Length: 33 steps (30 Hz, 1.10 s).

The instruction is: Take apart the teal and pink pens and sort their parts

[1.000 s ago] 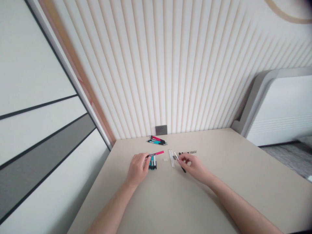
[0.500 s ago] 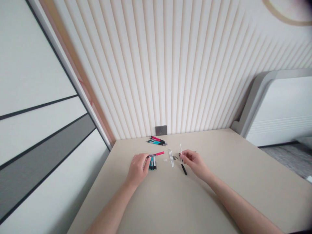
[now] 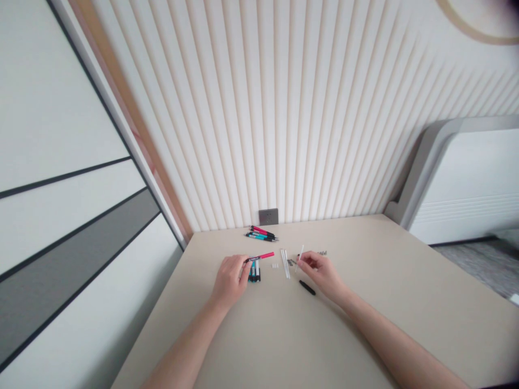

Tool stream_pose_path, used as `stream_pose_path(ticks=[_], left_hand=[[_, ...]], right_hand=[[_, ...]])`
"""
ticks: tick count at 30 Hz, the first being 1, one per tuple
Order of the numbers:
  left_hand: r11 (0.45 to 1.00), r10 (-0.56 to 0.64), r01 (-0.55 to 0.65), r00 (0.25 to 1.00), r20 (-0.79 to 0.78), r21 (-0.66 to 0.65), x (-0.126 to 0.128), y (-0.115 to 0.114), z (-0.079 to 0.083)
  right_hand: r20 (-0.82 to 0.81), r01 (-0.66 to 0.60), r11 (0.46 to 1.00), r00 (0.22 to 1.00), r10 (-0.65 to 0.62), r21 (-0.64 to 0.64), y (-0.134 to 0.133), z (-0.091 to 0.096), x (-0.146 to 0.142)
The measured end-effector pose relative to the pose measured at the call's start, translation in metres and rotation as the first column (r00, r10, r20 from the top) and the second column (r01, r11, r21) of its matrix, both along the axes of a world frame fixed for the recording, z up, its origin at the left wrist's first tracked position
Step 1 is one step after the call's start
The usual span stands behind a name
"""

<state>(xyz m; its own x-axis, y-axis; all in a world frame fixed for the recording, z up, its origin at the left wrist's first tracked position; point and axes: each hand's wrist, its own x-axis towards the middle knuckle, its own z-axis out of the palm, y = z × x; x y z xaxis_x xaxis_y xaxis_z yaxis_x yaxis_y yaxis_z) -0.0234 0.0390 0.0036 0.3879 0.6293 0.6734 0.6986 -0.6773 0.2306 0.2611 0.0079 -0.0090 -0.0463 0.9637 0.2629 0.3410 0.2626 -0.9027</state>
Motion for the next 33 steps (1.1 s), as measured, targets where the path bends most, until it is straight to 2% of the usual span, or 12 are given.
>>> stream_pose_path(ticks=[5, 9, 12, 16, 20, 25, 33], left_hand=[[1.0, -0.002, 0.002, 1.0, -0.005, -0.004, 0.0, 0.001, 0.0], [1.0, -0.006, 0.006, 1.0, 0.0, -0.008, 0.0, 0.001, 0.0], [1.0, -0.007, 0.007, 1.0, -0.002, -0.014, 0.001, 0.0, 0.0], [1.0, -0.004, 0.004, 1.0, -0.003, -0.011, 0.002, -0.001, 0.001], [1.0, -0.011, 0.011, 1.0, -0.007, -0.012, 0.002, -0.001, 0.001], [1.0, -0.008, 0.008, 1.0, -0.001, -0.005, 0.002, -0.001, 0.002], [1.0, -0.005, 0.005, 1.0, -0.001, 0.009, 0.001, -0.002, 0.003]], right_hand=[[0.139, 0.043, 0.988, 0.988, -0.064, 0.149, -0.004, 0.001, -0.003], [0.371, -0.084, 0.933, 0.927, -0.055, 0.351, -0.001, 0.001, -0.008], [0.534, -0.182, 0.892, 0.842, -0.075, 0.413, 0.006, 0.0, -0.013], [0.693, -0.283, 0.858, 0.712, -0.112, 0.429, 0.017, 0.002, -0.017], [0.757, -0.313, 0.858, 0.641, -0.126, 0.408, 0.021, 0.005, -0.017], [0.776, -0.317, 0.88, 0.624, -0.086, 0.353, 0.016, 0.01, -0.018], [0.757, -0.428, 0.872, 0.644, 0.11, 0.238, -0.009, 0.017, -0.015]])
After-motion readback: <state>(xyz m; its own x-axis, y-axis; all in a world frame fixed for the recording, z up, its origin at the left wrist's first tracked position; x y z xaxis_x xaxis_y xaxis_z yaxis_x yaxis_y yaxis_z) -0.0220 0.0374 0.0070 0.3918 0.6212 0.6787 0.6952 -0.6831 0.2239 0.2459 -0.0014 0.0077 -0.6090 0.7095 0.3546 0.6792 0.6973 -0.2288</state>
